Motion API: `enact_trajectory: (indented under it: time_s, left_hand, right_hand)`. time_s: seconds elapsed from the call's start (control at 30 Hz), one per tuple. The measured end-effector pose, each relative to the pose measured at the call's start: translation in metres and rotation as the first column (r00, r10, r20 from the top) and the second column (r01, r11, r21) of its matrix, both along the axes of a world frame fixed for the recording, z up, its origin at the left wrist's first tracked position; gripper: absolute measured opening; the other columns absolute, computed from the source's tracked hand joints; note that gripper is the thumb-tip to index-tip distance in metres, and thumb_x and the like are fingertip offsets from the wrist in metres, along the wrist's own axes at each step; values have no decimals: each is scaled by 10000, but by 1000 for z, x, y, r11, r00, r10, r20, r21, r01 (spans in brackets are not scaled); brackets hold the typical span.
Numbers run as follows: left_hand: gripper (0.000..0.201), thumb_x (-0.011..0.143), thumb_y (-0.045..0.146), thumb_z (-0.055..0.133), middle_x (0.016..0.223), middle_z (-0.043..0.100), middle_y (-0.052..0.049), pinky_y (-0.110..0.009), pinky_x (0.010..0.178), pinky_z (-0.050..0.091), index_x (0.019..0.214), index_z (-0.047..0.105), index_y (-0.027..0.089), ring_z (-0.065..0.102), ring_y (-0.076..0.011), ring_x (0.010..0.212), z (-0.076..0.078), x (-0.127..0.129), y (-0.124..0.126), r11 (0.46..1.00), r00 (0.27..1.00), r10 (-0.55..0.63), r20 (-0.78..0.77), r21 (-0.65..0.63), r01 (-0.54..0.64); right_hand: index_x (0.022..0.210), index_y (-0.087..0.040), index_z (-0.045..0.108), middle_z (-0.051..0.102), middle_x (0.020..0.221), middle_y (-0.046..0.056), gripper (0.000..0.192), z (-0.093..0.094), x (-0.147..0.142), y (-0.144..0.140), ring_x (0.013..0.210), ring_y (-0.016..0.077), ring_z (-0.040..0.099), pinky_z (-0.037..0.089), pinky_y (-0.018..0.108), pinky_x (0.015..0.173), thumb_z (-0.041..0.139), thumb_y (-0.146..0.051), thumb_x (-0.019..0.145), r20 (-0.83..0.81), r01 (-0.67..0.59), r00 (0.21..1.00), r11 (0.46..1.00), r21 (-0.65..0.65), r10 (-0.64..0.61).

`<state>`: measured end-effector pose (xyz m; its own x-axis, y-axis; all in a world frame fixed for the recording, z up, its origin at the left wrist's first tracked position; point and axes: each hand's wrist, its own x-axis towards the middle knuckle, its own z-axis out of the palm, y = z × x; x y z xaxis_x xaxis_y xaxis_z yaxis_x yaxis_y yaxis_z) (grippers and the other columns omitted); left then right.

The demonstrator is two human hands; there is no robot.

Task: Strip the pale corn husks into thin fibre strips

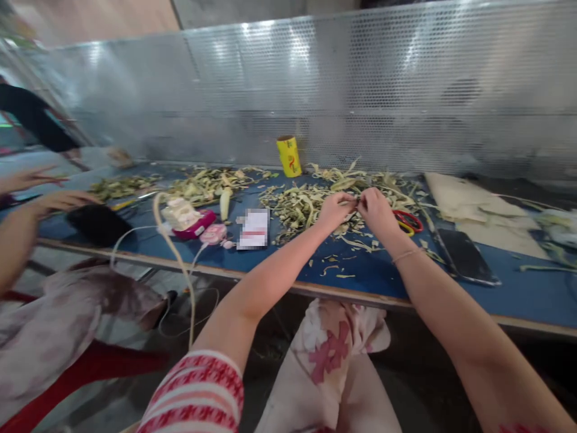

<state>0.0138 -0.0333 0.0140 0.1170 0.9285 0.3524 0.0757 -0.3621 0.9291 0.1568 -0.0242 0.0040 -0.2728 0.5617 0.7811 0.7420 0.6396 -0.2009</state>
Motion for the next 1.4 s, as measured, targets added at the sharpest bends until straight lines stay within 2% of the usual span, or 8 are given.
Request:
enact_trajectory:
  time_s: [0.1,0.2,0.47,0.67,0.97,1.1,1.2,1.4]
  left_hand:
    - [85,721,124,642,679,644,-18,-343,784,524,787,590,137,629,-138,686,-3,3,1,991,968,-64,243,-97,90]
    - [125,712,94,648,666,647,-9,-320,752,527,821,601,132,629,-126,665,-4,3,2,981,938,-103,330,-122,151]
    - [33,741,133,642,613,648,-17,-256,665,500,717,657,115,603,-99,585,1,1,3,968,921,-144,362,-144,208]
    - [96,733,209,696,598,641,-16,-222,574,453,701,658,128,574,-93,545,-8,-2,11,979,936,-172,307,-52,197]
    - [152,756,242,706,564,585,21,-193,538,423,700,608,141,520,-66,513,-3,1,6,978,920,-125,371,-112,177]
    - [235,795,288,677,502,484,47,-184,478,336,650,561,145,402,-42,446,-6,1,8,982,937,-129,324,-91,166]
    - [298,807,328,663,473,416,60,-197,456,284,611,521,154,338,-40,423,-9,0,12,989,959,-101,264,-80,127]
    - [235,809,335,655,568,531,30,-227,582,421,692,543,164,499,-80,519,-11,0,19,985,953,-33,300,-150,81]
  right_hand:
    - [770,-234,359,485,809,66,144,1,-1,-1,772,213,493,477,388,757,423,-107,788,9,-33,999,999,-6,33]
    - [780,-237,355,473,819,61,149,1,0,0,790,206,488,477,384,778,408,-99,798,-6,-60,998,998,6,61]
    - [806,-234,385,476,828,55,112,1,6,2,788,194,481,479,375,779,412,-131,839,-18,-170,985,985,21,171]
    - [808,-234,412,483,830,51,100,1,5,2,788,195,490,480,382,792,420,-144,850,-30,-169,985,986,0,169]
    - [793,-231,430,518,837,54,103,7,4,-3,826,198,520,482,380,812,462,-156,856,-111,-146,984,988,-58,139]
    - [818,-224,442,517,856,55,78,5,0,-4,847,197,528,493,395,821,471,-158,847,-137,-177,976,982,-60,168]
    - [891,-214,444,510,943,71,126,-2,-6,-2,862,187,548,523,369,764,500,-145,802,-253,-213,950,971,-105,181]
    - [864,-209,452,544,981,76,191,-8,-11,6,819,176,575,519,352,722,554,-148,715,-400,-154,914,965,-210,59]
